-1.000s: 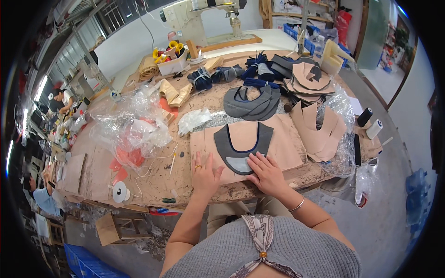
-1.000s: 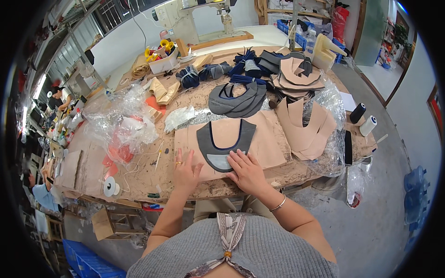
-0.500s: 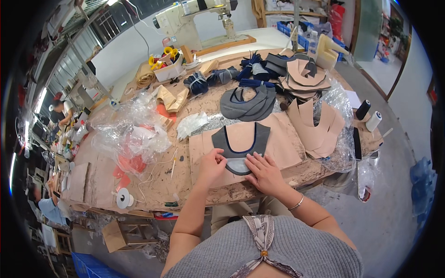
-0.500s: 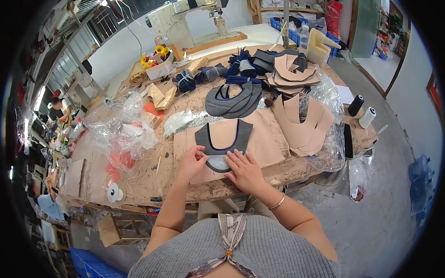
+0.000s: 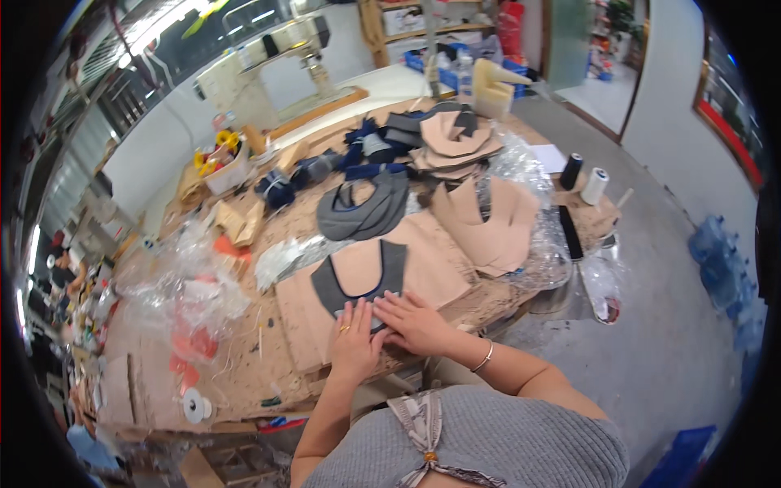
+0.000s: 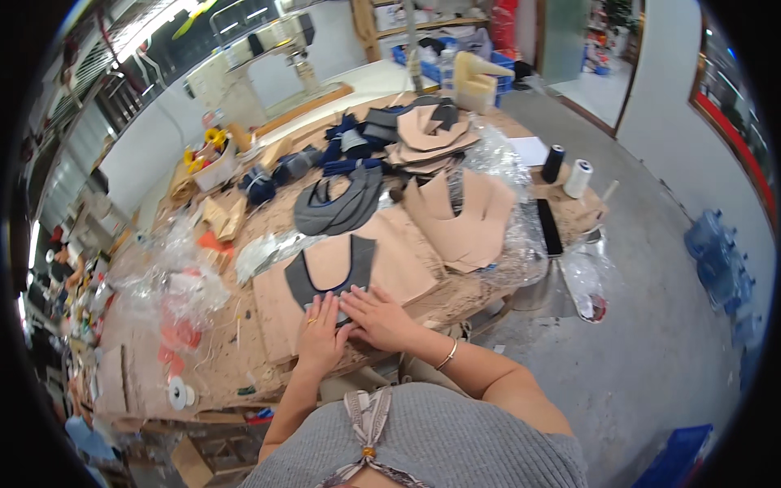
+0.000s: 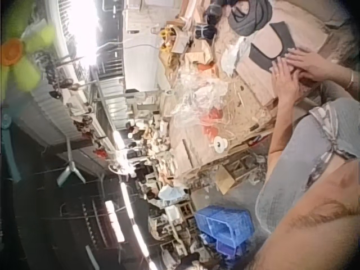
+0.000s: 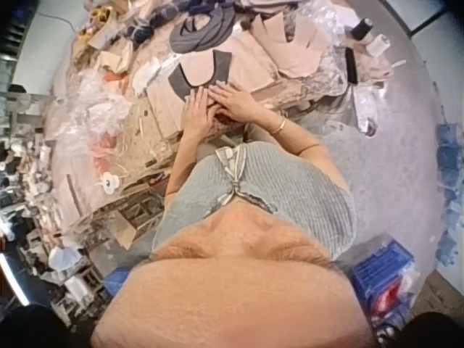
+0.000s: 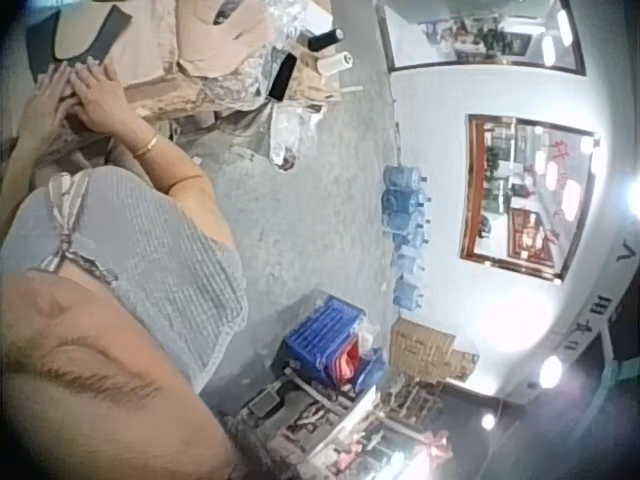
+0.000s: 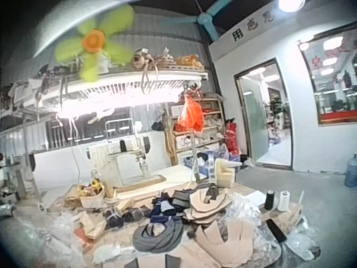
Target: The person assembles shoe parts by hand at a workbench. They repeatedly pick up a beige leather piece, place a white foam insert into a central cutout, and then place a dark grey curved piece on top. The person smooths the layers together and sets the assembled unit aside before repeating the process with new parts.
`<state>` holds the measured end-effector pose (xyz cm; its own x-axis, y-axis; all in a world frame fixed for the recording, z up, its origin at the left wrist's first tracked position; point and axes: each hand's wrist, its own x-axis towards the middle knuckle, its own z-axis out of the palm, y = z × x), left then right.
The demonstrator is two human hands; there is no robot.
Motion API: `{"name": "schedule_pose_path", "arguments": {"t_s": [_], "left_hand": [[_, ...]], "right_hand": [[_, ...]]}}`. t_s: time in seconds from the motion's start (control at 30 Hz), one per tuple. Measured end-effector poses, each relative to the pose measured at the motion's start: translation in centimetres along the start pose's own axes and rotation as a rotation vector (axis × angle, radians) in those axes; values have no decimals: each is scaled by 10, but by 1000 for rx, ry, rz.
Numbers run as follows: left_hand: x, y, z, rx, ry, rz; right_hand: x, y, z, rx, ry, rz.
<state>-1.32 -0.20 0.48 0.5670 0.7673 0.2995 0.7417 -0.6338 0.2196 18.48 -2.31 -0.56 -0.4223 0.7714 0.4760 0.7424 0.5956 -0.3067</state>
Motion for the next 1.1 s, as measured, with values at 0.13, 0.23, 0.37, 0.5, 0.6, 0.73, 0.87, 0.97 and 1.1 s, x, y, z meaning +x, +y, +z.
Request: {"name": "schedule_pose_path", "arguments": {"t_s": [0.13,0.23,0.37,0.5,0.6,0.73,0.87,0.97,1.1], "left_hand": [[-13,3,5,50,140,-38],[-16,12,8,-99,301,-98],[-9,12,9,97,179,-21],[-15,14,7,113,124,23],[-22,19,3,16,153,10],[-23,28,-12,33,345,-43],[8,58,-27,-1566,-119,-252],[27,60,-24,-1898,14,-460],[18,47,-44,-2032,72,-400]], "right_hand": [[-3,33,-60,500,-37,459],[-20,106,-75,71,458,494],[-19,148,-86,-442,443,376],[-13,164,-96,-315,224,511],[6,180,-115,-33,286,632],[33,129,-148,373,371,550],[49,30,-136,344,84,61],[43,-15,-125,13,123,-161],[-11,22,-120,421,-128,514]]}}
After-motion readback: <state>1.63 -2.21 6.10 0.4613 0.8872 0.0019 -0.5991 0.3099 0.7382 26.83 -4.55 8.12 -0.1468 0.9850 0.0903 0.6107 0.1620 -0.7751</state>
